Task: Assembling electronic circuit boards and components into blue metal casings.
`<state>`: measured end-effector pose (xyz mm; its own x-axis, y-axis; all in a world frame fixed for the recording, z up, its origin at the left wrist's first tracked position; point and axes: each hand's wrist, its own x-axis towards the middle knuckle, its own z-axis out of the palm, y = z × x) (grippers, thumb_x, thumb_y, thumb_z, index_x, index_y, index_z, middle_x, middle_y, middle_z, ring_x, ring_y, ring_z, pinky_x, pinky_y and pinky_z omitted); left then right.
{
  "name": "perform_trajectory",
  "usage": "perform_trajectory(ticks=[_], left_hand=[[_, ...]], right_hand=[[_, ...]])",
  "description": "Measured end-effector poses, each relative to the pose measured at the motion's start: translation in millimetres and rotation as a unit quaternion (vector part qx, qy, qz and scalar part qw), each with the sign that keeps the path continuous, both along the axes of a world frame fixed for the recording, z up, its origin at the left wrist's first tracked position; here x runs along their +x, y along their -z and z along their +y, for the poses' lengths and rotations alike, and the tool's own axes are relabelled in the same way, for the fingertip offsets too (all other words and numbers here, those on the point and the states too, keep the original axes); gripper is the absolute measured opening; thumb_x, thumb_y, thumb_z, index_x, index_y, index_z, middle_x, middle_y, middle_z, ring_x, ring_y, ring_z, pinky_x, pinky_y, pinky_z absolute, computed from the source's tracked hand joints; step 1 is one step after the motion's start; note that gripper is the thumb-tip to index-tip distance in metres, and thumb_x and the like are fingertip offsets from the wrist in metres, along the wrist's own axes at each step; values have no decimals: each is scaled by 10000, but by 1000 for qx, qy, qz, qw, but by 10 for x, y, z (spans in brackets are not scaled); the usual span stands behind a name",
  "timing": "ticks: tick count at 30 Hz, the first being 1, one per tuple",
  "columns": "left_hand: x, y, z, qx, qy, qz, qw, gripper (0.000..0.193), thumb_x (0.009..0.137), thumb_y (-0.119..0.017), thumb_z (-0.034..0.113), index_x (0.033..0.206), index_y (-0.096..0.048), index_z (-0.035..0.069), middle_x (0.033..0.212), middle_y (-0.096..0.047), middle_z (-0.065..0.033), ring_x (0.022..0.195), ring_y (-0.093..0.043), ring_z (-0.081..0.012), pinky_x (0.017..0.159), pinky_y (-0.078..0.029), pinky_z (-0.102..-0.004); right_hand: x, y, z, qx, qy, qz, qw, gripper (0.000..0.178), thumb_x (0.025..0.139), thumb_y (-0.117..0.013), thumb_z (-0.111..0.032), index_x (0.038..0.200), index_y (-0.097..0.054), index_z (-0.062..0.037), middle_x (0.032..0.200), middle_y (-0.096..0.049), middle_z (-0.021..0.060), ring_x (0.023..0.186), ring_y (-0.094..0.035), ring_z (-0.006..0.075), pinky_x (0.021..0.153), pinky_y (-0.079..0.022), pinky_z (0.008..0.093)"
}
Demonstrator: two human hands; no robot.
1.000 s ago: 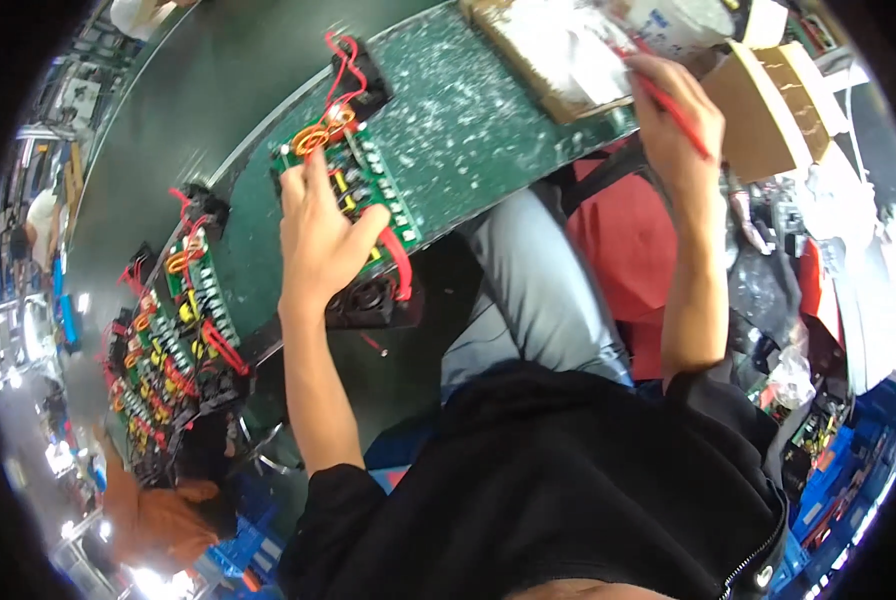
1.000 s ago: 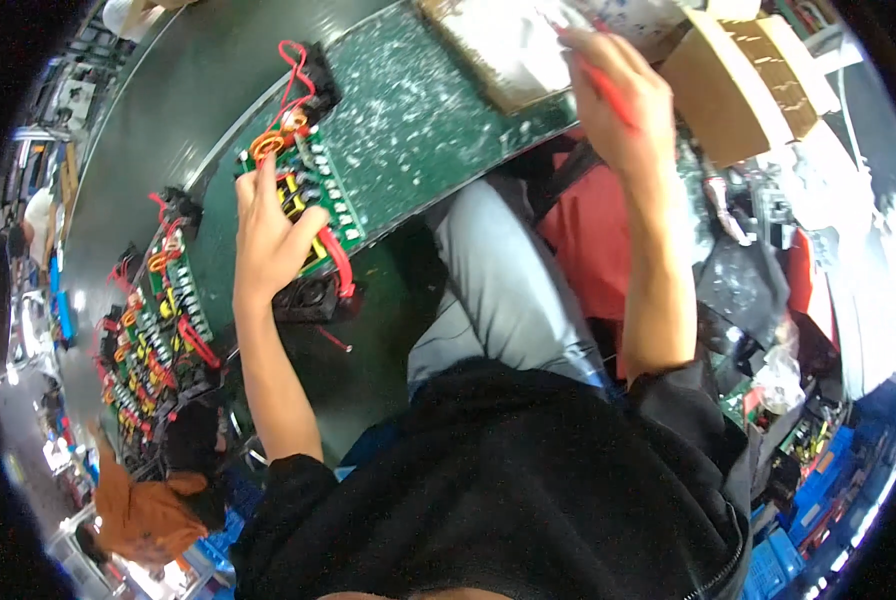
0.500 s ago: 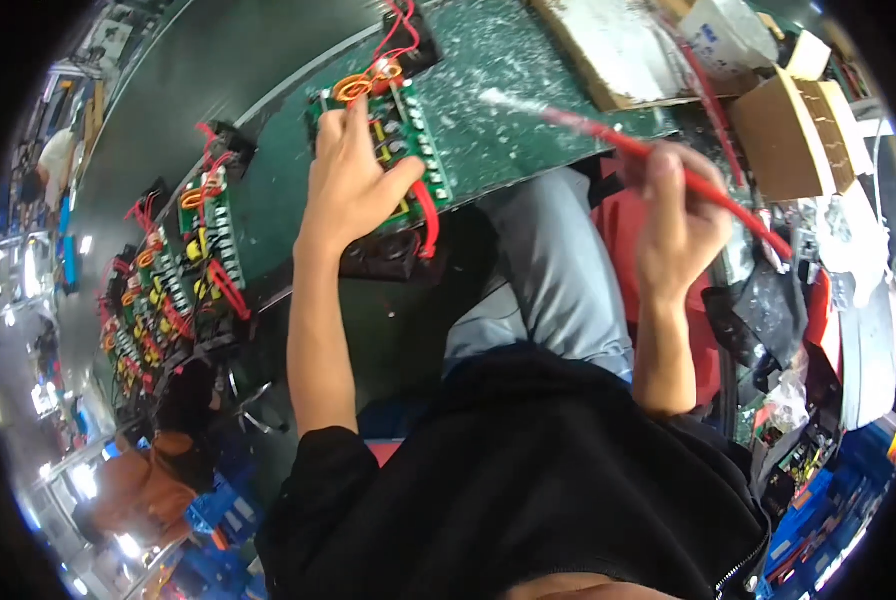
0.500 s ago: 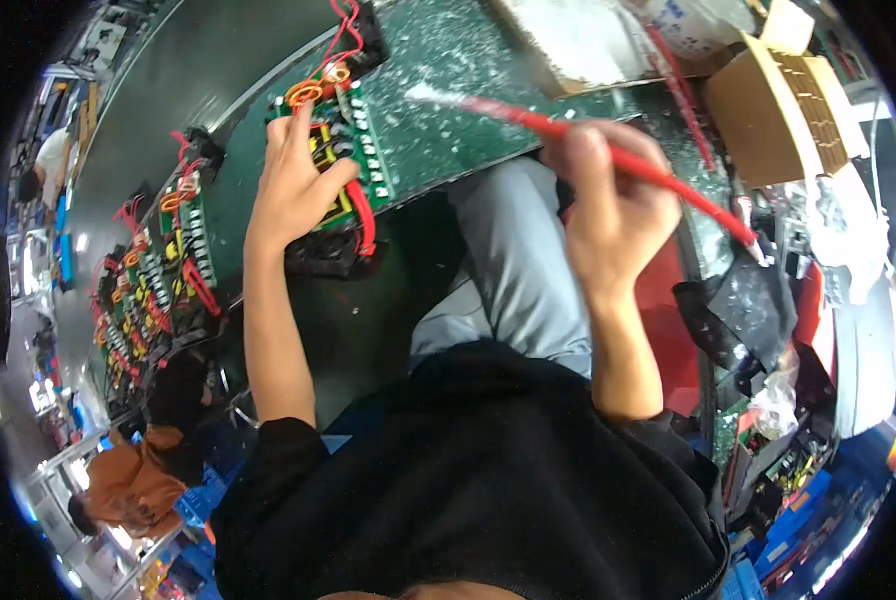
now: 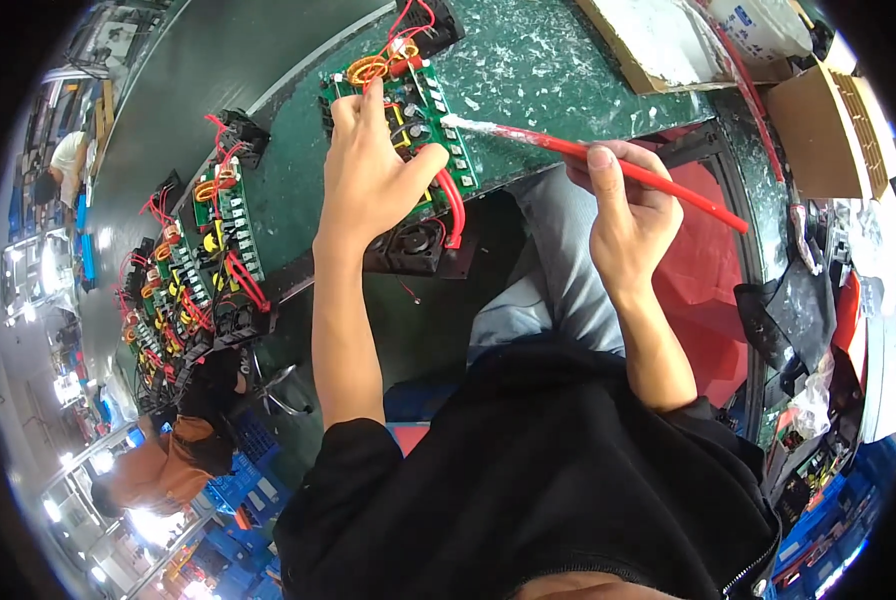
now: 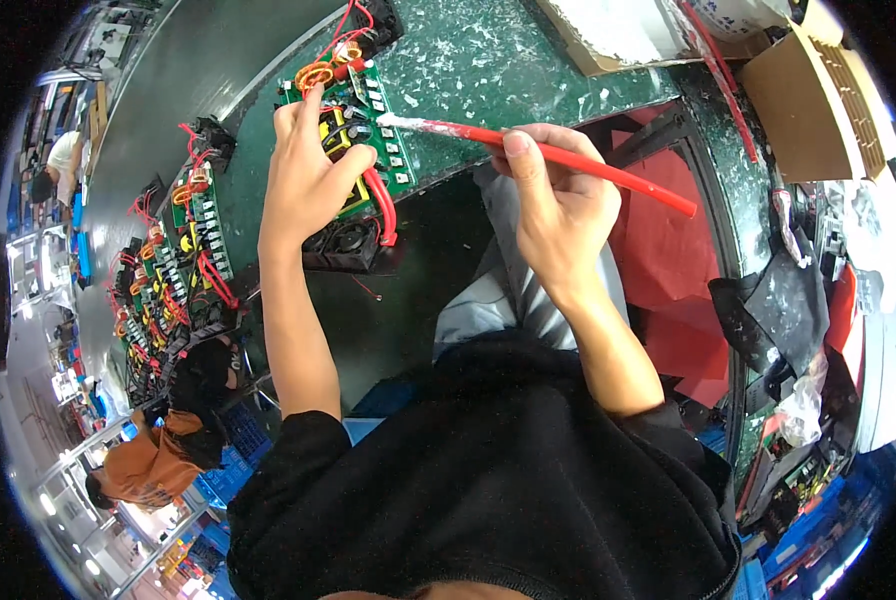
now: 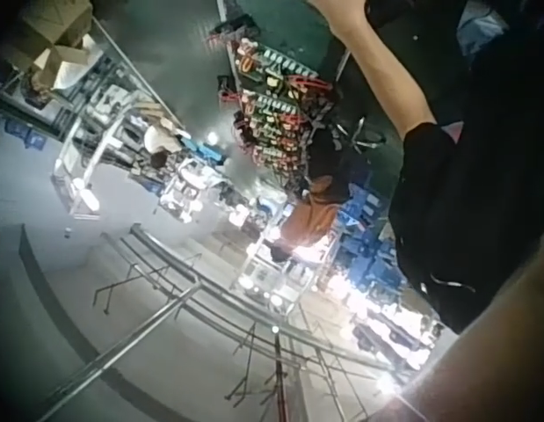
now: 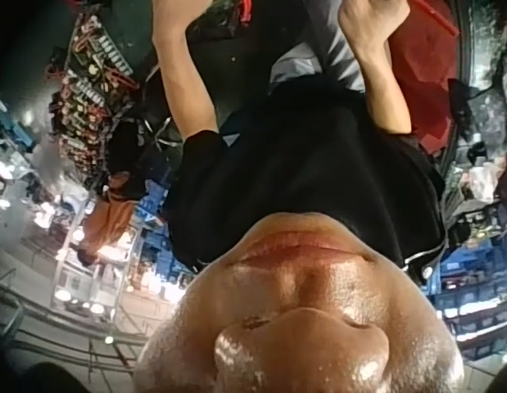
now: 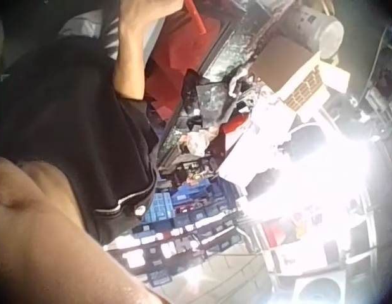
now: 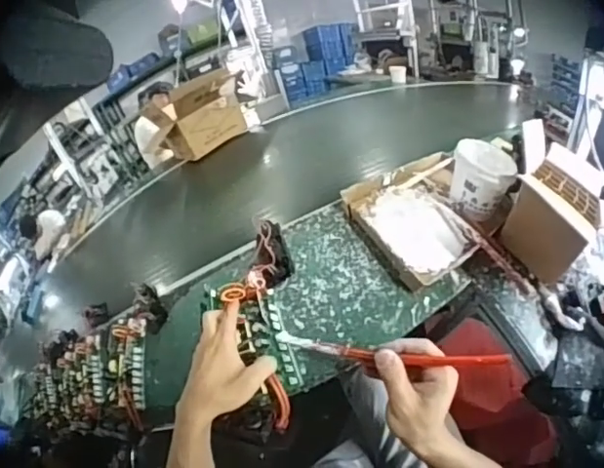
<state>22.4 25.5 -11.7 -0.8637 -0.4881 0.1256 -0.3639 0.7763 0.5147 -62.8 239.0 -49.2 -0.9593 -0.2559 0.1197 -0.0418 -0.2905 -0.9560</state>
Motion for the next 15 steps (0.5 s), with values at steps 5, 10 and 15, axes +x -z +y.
perform_trajectory(ticks=[5, 10, 15], left_hand=[[0, 2, 1, -3, -5, -1, 1000, 856, 710, -705, 303, 1406, -368, -65, 1264, -436, -222, 1139, -532, -391, 973, -431, -426], [-7, -10, 19, 2, -6, -3, 1000, 853, 714, -706, 306, 1407, -370, -62, 1263, -437, -224, 1141, -533, -397, 973, -431, -428], [-3, -33, 37, -3, -12, -8, 1000, 848, 721, -702, 310, 1408, -369, -59, 1269, -436, -223, 1144, -534, -393, 976, -429, -430]], right_hand=[[-43, 9, 38, 4, 9, 24, 1000, 209, 939, -646, -117, 1021, -602, 69, 935, -674, 138, 834, -690, 206, 773, -596, 338], [-12, -5, 2, 7, -13, 13, 1000, 206, 941, -640, -107, 1033, -601, 74, 958, -677, 153, 848, -687, 201, 783, -591, 337], [10, 24, 46, 29, -28, 42, 998, 181, 940, -631, -76, 1035, -602, 75, 985, -681, 166, 865, -682, 194, 793, -585, 328]])
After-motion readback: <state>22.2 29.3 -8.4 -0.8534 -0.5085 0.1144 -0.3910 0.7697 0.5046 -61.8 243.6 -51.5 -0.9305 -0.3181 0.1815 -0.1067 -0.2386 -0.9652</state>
